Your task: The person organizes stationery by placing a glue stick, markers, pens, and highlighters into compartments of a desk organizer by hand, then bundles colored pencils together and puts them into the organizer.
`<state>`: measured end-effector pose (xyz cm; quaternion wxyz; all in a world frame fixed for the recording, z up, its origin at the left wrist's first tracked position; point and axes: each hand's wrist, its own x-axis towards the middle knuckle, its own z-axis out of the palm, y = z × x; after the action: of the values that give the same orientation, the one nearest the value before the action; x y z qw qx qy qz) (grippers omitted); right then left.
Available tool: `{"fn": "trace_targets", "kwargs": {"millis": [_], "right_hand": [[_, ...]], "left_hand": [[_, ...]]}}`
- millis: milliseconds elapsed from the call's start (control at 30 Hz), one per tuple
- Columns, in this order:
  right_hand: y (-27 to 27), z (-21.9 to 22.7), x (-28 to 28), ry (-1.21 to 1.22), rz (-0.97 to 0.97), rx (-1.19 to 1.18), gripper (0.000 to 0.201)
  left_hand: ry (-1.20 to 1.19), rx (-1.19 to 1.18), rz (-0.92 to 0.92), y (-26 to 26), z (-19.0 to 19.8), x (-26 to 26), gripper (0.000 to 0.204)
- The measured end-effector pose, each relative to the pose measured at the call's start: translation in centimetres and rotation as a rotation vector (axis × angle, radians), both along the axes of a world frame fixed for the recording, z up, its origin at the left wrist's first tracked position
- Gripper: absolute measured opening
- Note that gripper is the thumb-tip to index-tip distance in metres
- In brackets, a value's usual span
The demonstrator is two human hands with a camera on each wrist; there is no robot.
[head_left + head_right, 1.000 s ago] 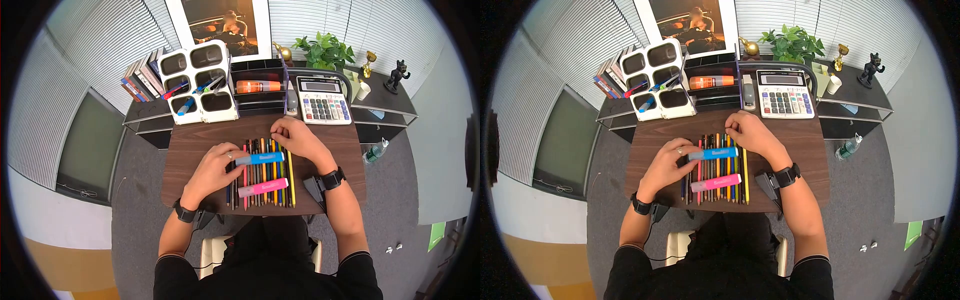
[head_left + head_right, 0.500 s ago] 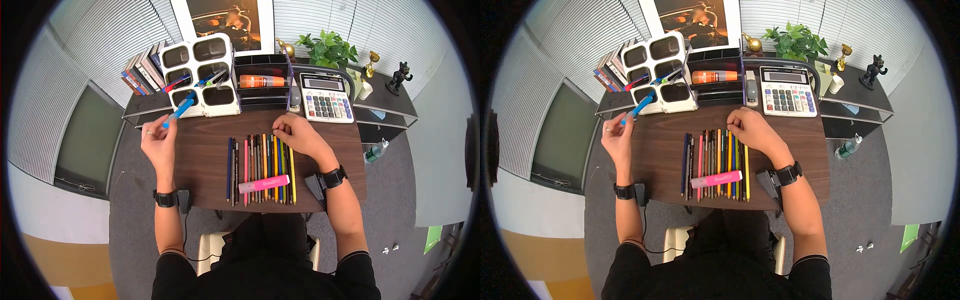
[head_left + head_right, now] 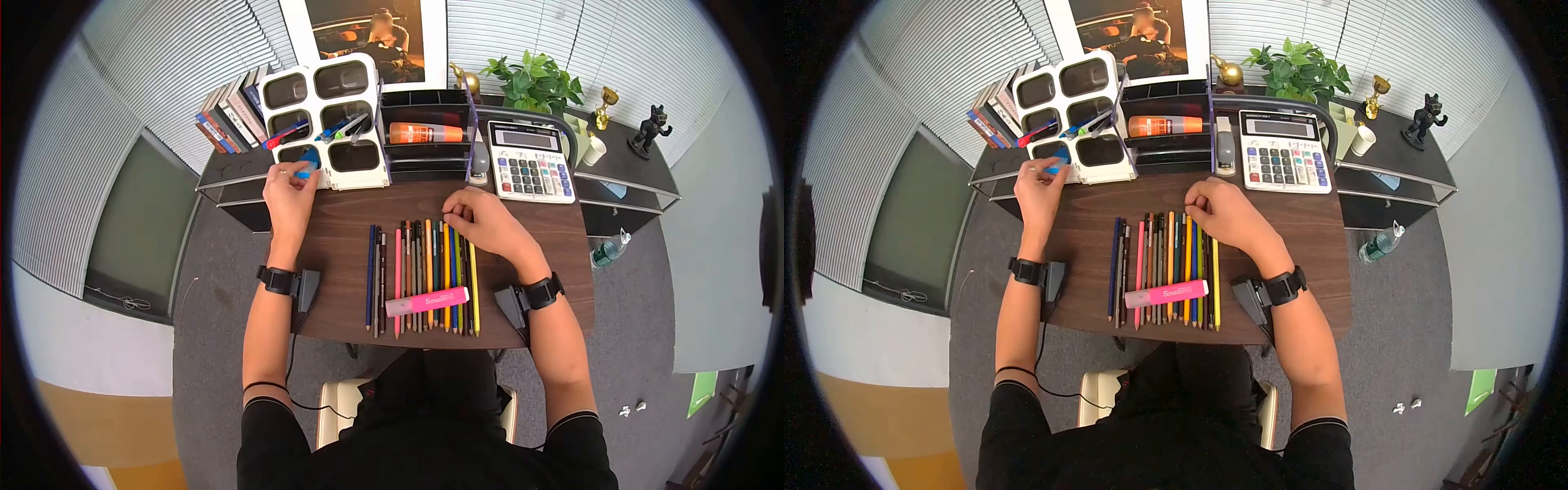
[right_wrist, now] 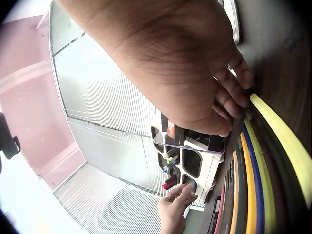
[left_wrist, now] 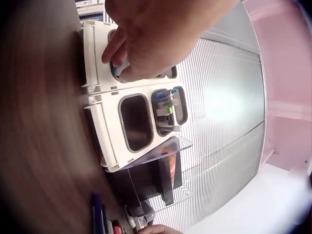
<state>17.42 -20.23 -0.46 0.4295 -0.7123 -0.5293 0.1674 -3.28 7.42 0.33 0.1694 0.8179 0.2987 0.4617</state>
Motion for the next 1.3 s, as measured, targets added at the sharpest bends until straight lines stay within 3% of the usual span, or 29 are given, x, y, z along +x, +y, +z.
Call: {"fn": "trace_targets", "kwargs": {"millis": [333, 633, 733, 833, 933, 1033, 1100, 1300], "right_hand": [[0.0, 0.0, 0.0, 0.000, 0.005, 0.009, 0.012], [0.0, 0.3, -0.2, 0.012, 0.001, 0.023, 0.011], [0.0, 0.1, -0.1, 0.018, 0.007, 0.029, 0.011], [0.0, -0.2, 0.1, 0.022, 0.002, 0.029, 0.011], [0.0, 0.0, 0.0, 0.018, -0.002, 0.008, 0.012], [0.0, 0.1, 0.0, 0.024, -0.013, -0.020, 0.012], [0.0, 0.2, 0.0, 0.034, -0.017, -0.034, 0.012], [0.0, 0.4, -0.2, 0.029, -0.049, 0.006, 0.013]], "left_hand": [[0.100, 0.128, 0.014, 1.0, -0.7, 0.3, 0.028], [0.133, 0.040, -0.041, 2.3, -0.5, -0.2, 0.027], [0.125, 0.121, -0.014, 2.3, -0.7, -0.4, 0.027], [0.063, 0.073, -0.060, -2.0, 1.6, -1.0, 0.026], [0.163, -0.043, -0.385, -7.5, 3.4, -2.2, 0.012], [0.458, -0.171, -0.677, -12.4, 5.1, -3.7, 0.020], [0.555, -0.028, -0.801, -14.0, 4.9, -4.6, 0.027], [0.678, 0.006, -0.876, -14.9, 3.8, -5.2, 0.037]]}}
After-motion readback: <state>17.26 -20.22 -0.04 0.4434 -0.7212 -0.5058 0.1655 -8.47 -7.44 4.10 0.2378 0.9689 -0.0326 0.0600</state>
